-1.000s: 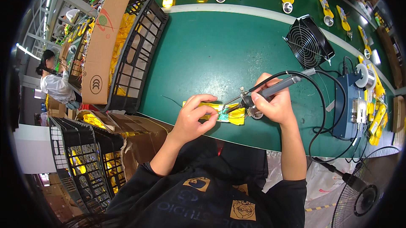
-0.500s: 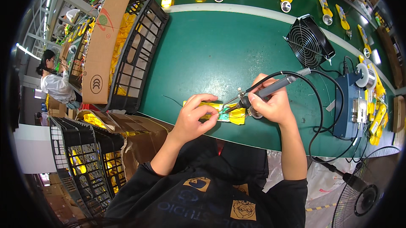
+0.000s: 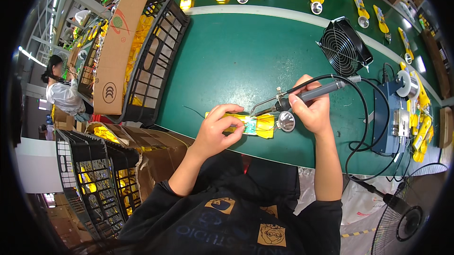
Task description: The person solders wires and electronic components inside flashlight casings using a soldering iron and places the assembled flashlights onto a conveyor belt.
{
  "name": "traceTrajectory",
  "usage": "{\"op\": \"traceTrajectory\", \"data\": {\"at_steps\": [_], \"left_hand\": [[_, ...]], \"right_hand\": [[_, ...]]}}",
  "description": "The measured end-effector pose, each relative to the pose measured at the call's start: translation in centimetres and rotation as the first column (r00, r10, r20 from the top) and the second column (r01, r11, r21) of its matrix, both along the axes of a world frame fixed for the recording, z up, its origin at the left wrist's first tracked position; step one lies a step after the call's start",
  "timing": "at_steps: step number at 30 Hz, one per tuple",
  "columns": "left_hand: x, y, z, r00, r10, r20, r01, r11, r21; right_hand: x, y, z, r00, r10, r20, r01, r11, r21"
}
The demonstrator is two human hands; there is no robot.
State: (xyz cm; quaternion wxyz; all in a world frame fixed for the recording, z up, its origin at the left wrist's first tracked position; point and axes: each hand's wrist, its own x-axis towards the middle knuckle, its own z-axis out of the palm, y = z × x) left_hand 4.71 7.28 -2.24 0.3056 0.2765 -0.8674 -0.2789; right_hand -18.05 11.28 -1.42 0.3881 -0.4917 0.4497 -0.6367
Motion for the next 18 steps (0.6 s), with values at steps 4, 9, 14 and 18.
{"op": "traceTrajectory", "data": {"at_steps": [4, 9, 14, 18], "left_hand": [[0.1, 0.1, -0.2, 1.0, 0.003, -0.006, -0.003, 1.0, 0.009], [0.7, 0.3, 0.4, 0.997, 0.064, -0.032, -0.069, 0.984, -0.161], [5.0, 1.4, -0.7, 0.773, 0.626, -0.103, -0.591, 0.77, 0.24], [6.0, 0.1, 0.1, 0.765, 0.619, 0.178, -0.637, 0.684, 0.355]], "right_hand": [[-0.1, -0.1, 0.1, 1.0, 0.001, 0.022, 0.0, 1.0, -0.007], [-0.1, -0.3, 0.4, 0.999, -0.029, 0.023, 0.029, 1.0, 0.002], [-0.5, -0.2, 0.5, 0.997, -0.068, 0.029, 0.068, 0.998, 0.009], [-0.4, -0.3, 0.5, 0.997, -0.069, 0.047, 0.069, 0.998, -0.007]]}}
